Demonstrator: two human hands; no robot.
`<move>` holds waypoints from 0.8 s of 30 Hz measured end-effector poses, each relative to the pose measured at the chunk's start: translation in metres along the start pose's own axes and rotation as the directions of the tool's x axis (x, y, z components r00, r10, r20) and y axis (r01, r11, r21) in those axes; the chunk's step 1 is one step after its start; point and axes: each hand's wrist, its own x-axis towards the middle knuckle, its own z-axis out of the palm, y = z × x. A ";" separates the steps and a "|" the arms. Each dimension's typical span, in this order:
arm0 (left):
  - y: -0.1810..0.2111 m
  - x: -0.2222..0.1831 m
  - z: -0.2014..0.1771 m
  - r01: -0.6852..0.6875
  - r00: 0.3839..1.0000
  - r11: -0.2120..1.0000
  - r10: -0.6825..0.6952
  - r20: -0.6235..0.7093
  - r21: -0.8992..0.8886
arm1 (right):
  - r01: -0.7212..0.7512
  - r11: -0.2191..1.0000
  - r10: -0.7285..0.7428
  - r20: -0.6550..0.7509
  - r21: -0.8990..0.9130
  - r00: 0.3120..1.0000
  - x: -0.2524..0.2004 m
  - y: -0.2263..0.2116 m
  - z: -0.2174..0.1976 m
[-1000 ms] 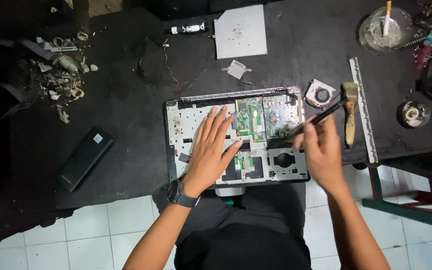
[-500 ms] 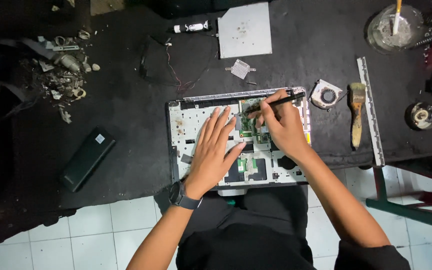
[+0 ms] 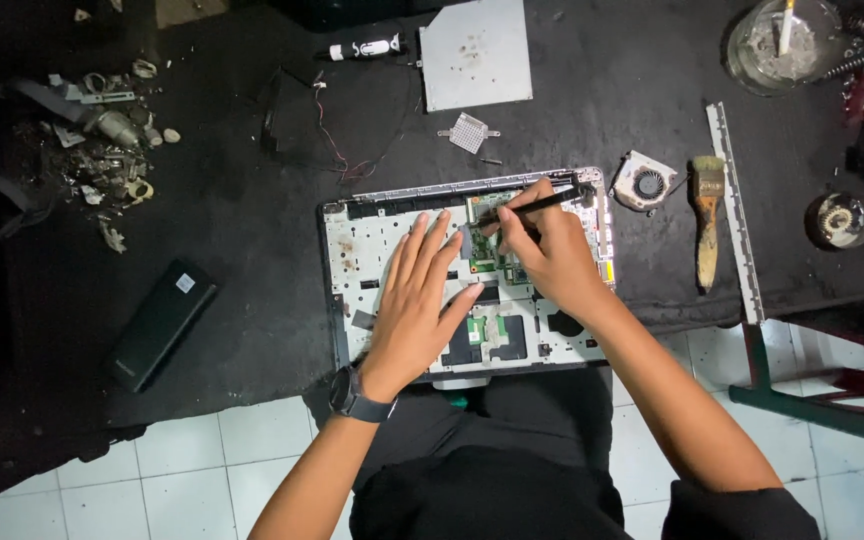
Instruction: Cleaning a laptop motherboard with a brush and manipulating internal cable connectors with a tool.
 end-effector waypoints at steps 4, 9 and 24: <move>0.000 -0.001 0.001 -0.002 1.000 1.000 0.001 -0.009 -0.010 | 0.008 1.000 -0.008 0.001 0.007 1.000 -0.001 0.003 0.001; 0.001 -0.001 0.000 -0.007 1.000 1.000 0.007 -0.020 -0.013 | 0.000 1.000 0.000 0.004 -0.008 1.000 0.000 0.002 -0.001; 0.000 0.000 0.001 -0.013 1.000 1.000 0.013 -0.028 -0.004 | 0.019 1.000 -0.019 -0.001 -0.005 1.000 0.000 -0.003 0.001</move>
